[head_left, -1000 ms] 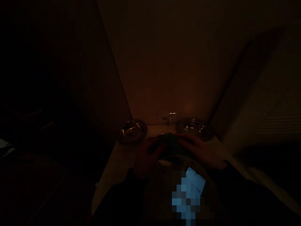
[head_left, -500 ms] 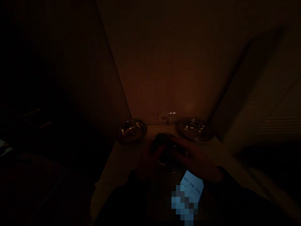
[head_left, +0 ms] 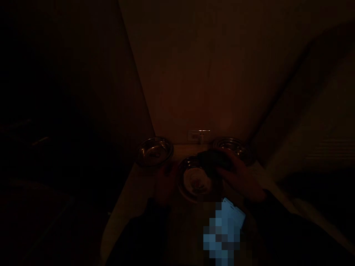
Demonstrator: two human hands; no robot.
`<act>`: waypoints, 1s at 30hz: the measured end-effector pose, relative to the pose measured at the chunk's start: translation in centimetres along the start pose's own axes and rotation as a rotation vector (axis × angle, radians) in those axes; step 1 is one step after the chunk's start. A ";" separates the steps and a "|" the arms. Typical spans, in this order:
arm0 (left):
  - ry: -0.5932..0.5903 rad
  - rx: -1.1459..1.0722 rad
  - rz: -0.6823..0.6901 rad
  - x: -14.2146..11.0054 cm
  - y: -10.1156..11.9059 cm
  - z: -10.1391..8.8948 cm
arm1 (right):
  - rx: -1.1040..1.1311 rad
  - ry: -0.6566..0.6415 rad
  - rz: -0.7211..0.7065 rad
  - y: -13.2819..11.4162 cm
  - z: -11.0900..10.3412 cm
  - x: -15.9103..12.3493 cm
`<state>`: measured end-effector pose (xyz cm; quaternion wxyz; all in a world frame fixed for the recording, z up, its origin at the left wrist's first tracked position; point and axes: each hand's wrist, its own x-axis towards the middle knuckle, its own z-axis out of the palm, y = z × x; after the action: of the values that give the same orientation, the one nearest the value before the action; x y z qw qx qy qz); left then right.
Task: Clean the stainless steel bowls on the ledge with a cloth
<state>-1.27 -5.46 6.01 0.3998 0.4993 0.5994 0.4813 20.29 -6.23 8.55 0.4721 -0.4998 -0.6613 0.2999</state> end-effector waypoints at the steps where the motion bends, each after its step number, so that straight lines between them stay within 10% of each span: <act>1: 0.065 0.025 -0.050 0.3 -0.8 -0.3 | -0.066 -0.019 -0.039 0.3 -0.1 0.2; 13: -0.219 -0.079 -0.135 1.7 -4.0 1.1 | -0.529 -0.171 -0.118 2.1 0.9 1.4; 21: -0.117 -0.146 -0.273 1.6 -4.6 0.9 | -0.431 0.065 -0.153 2.4 -1.0 1.2; 30: -0.166 -0.192 -0.129 1.8 -6.1 1.5 | -0.593 0.039 -0.181 1.8 -2.0 -0.5</act>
<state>-1.51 -3.67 -0.30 0.5240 0.4574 0.5463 0.4666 22.83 -6.26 7.59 0.3432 -0.5603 -0.7528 0.0411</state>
